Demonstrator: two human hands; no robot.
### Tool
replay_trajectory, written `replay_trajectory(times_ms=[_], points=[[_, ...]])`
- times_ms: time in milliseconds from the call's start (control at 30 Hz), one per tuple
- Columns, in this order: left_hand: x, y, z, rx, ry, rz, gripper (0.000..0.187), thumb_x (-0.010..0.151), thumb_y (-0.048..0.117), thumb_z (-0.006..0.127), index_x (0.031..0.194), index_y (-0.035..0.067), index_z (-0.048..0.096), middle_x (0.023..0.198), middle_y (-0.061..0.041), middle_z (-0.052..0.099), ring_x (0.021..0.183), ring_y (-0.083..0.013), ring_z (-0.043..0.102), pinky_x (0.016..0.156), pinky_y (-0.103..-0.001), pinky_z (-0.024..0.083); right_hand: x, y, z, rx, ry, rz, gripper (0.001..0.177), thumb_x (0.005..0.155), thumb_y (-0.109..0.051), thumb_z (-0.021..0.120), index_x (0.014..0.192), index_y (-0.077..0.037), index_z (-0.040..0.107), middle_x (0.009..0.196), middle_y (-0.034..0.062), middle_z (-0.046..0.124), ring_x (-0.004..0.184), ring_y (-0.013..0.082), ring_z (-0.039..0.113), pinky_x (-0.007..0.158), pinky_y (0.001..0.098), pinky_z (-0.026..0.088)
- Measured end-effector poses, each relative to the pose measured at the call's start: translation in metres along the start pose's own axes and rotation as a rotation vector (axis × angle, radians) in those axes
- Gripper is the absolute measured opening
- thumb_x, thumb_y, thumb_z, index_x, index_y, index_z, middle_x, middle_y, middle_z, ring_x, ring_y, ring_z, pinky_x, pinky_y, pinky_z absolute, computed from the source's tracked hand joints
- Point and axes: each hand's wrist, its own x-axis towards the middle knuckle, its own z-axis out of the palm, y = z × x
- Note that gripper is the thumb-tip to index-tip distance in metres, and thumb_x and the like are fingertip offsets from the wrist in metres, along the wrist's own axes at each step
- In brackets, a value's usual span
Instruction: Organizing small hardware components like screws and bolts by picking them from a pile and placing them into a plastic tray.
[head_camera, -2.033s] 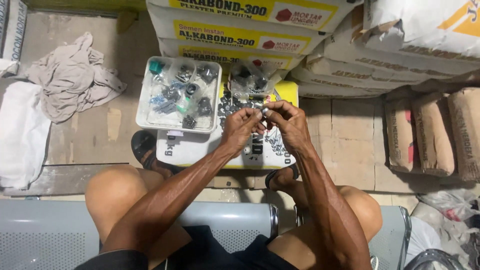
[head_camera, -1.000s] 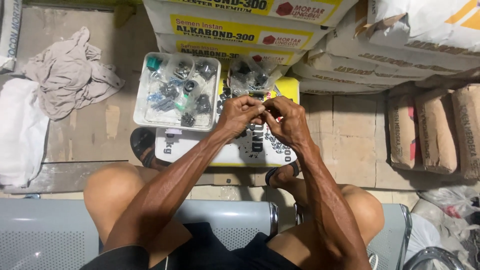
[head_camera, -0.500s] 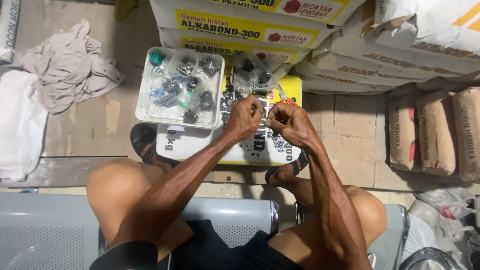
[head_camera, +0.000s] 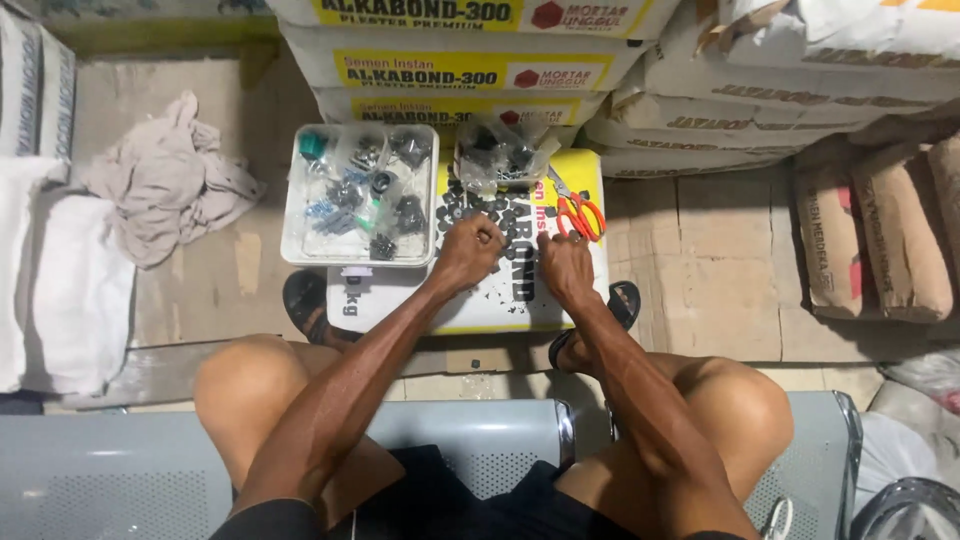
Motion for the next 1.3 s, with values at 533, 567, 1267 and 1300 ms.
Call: replay_trajectory(times_ms=[533, 567, 1267, 1300], points=[[-0.031, 0.089, -0.032, 0.230, -0.066, 0.133, 0.014, 0.093, -0.006, 0.057, 0.105, 0.001, 0.061, 0.077, -0.017, 0.069, 0.062, -0.0218, 0.069, 0.051, -0.033, 0.062, 0.010, 0.034, -0.026, 0.316, -0.290, 0.382, 0.027, 0.083, -0.023, 0.065, 0.105, -0.031, 0.079, 0.097, 0.0105, 0.078, 0.100, 0.0363, 0.076, 0.091, 0.0517, 0.060], [-0.029, 0.069, -0.020, 0.275, -0.019, 0.121, 0.013, 0.090, 0.002, 0.060, 0.099, 0.008, 0.067, 0.076, -0.017, 0.070, 0.069, -0.0285, 0.071, 0.061, -0.040, 0.059, 0.004, 0.034, -0.023, 0.302, -0.303, 0.373, 0.029, 0.079, -0.020, 0.070, 0.106, -0.028, 0.079, 0.099, 0.0116, 0.078, 0.100, 0.0368, 0.076, 0.091, 0.0521, 0.060], [-0.020, 0.029, 0.024, -0.315, 0.072, -0.439, 0.019, 0.094, 0.010, 0.061, 0.106, -0.001, 0.070, 0.077, -0.020, 0.071, 0.057, -0.0197, 0.073, 0.049, -0.029, 0.066, -0.020, 0.021, -0.023, 0.276, -0.233, 0.099, 0.024, 0.091, -0.004, 0.063, 0.114, -0.009, 0.072, 0.107, 0.0202, 0.068, 0.096, 0.0411, 0.074, 0.083, 0.0533, 0.061], [-0.022, 0.040, 0.022, -0.395, 0.057, -0.482, 0.023, 0.094, 0.011, 0.061, 0.111, -0.004, 0.067, 0.081, -0.022, 0.071, 0.059, -0.0201, 0.074, 0.052, -0.028, 0.067, -0.021, 0.018, -0.025, 0.243, -0.250, 0.108, 0.025, 0.093, -0.004, 0.060, 0.114, -0.010, 0.071, 0.107, 0.0197, 0.067, 0.095, 0.0399, 0.074, 0.083, 0.0519, 0.061]])
